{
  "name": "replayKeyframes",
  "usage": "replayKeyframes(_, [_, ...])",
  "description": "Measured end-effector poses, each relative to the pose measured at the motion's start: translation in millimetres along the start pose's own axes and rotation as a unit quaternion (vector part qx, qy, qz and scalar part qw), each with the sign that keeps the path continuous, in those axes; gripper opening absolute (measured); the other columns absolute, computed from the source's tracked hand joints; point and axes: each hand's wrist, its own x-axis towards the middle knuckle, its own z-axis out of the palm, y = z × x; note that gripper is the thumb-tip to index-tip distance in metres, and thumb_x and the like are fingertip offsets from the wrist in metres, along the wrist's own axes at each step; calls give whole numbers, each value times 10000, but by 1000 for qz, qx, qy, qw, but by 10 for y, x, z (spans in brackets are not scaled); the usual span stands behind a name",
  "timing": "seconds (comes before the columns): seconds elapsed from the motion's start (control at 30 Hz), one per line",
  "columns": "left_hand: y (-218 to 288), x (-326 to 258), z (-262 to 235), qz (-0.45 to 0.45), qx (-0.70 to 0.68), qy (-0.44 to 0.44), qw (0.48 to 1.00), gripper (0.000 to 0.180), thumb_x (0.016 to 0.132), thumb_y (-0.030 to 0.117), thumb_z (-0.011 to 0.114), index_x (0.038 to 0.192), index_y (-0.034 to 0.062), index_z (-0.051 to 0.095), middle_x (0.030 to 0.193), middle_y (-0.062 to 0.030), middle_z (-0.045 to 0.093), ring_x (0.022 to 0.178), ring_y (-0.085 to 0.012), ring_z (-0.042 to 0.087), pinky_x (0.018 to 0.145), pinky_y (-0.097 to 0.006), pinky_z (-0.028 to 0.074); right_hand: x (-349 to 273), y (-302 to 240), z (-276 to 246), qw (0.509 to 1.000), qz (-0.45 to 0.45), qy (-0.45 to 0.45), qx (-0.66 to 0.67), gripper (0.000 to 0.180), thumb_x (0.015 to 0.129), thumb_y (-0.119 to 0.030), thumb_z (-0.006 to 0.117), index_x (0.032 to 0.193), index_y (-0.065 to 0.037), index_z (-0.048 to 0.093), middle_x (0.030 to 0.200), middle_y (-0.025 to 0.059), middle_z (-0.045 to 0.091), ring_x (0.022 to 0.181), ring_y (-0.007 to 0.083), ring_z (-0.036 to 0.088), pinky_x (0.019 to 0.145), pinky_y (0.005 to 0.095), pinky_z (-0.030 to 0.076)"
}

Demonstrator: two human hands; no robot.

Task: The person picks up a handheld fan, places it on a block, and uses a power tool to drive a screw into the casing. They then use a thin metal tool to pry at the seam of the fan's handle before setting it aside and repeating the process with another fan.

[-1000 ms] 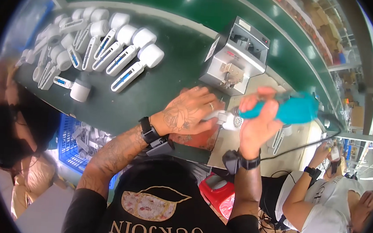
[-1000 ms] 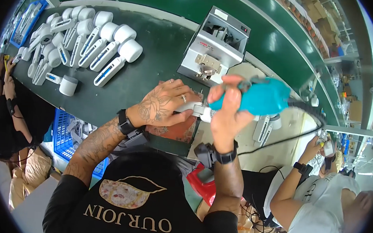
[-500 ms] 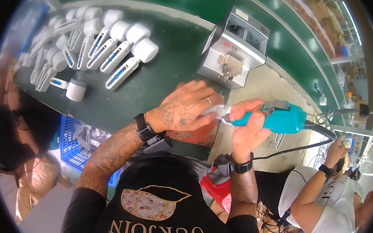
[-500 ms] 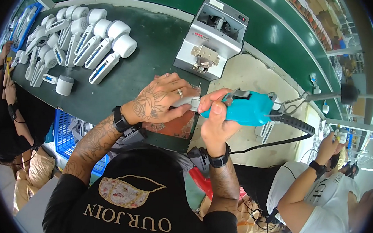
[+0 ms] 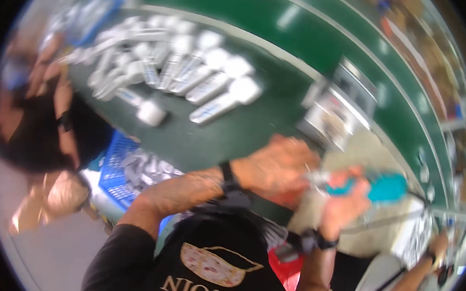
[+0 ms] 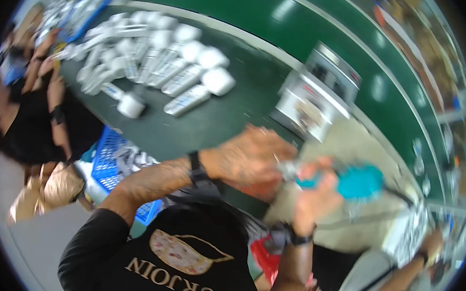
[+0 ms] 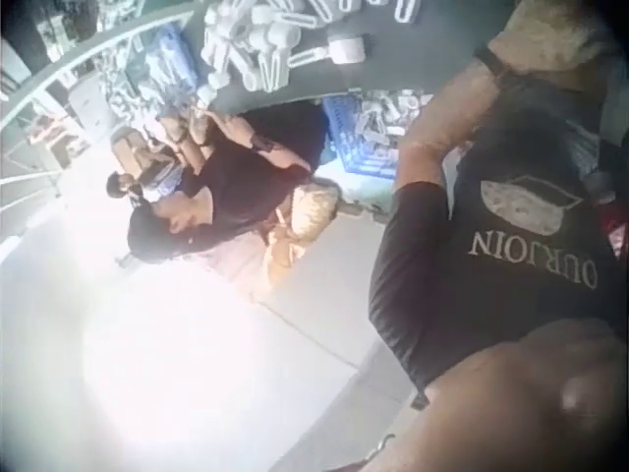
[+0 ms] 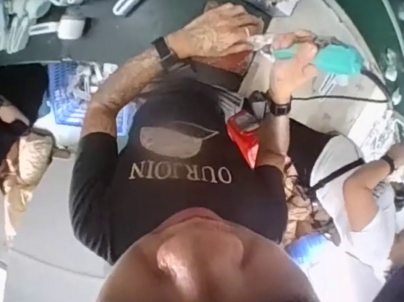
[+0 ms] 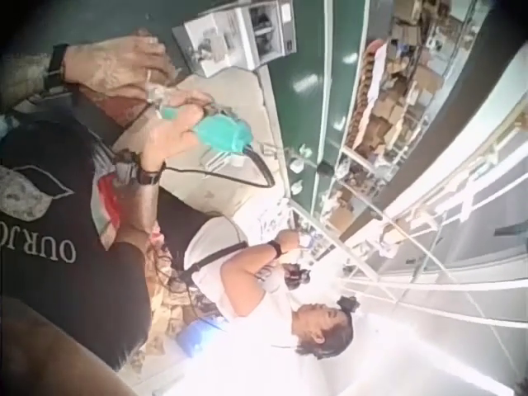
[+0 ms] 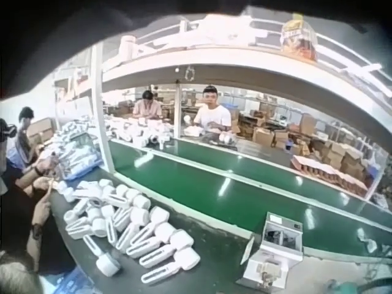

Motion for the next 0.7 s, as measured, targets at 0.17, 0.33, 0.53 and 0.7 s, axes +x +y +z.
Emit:
replayKeyframes(0.17, [139, -249, -151, -55, -53, 16, 997, 332, 761, 244, 763, 1032, 86, 656, 1073, -135, 671, 967, -285, 670, 824, -432, 544, -255, -563, 325, 984, -154, -63, 70, 491, 1040, -536, 419, 992, -60, 529, 637, -11, 367, 562, 103, 347, 523, 254, 290])
replayKeyframes(0.33, [-338, -849, -1024, -365, -97, 370, 849, 433, 930, 221, 681, 1259, -36, 565, 1213, -193, 630, 1162, -322, 603, 1011, -379, 458, -450, -611, 228, 979, -184, -83, 24, 511, 1035, -566, 409, 966, -66, 489, 641, -2, 372, 541, 107, 341, 512, 246, 281])
replayKeyframes(0.53, [-1125, -1530, -2397, -359, -147, 611, 690, 538, 973, 210, 630, 1399, -71, 460, 1329, -151, 577, 1215, -207, 546, 1051, -348, 414, -566, -424, 3, 992, -126, -23, -2, 498, 1034, -553, 429, 1001, -61, 497, 643, 6, 386, 554, 114, 361, 529, 249, 303])
replayKeyframes(0.7, [-2230, -2451, -3362, -440, -23, 628, 642, 626, 885, 287, 723, 1316, -119, 520, 1155, -199, 661, 973, -215, 665, 813, -309, 539, -595, -416, -12, 992, -121, -18, -14, 497, 1026, -553, 452, 1034, -58, 504, 637, 6, 398, 560, 115, 374, 531, 256, 324])
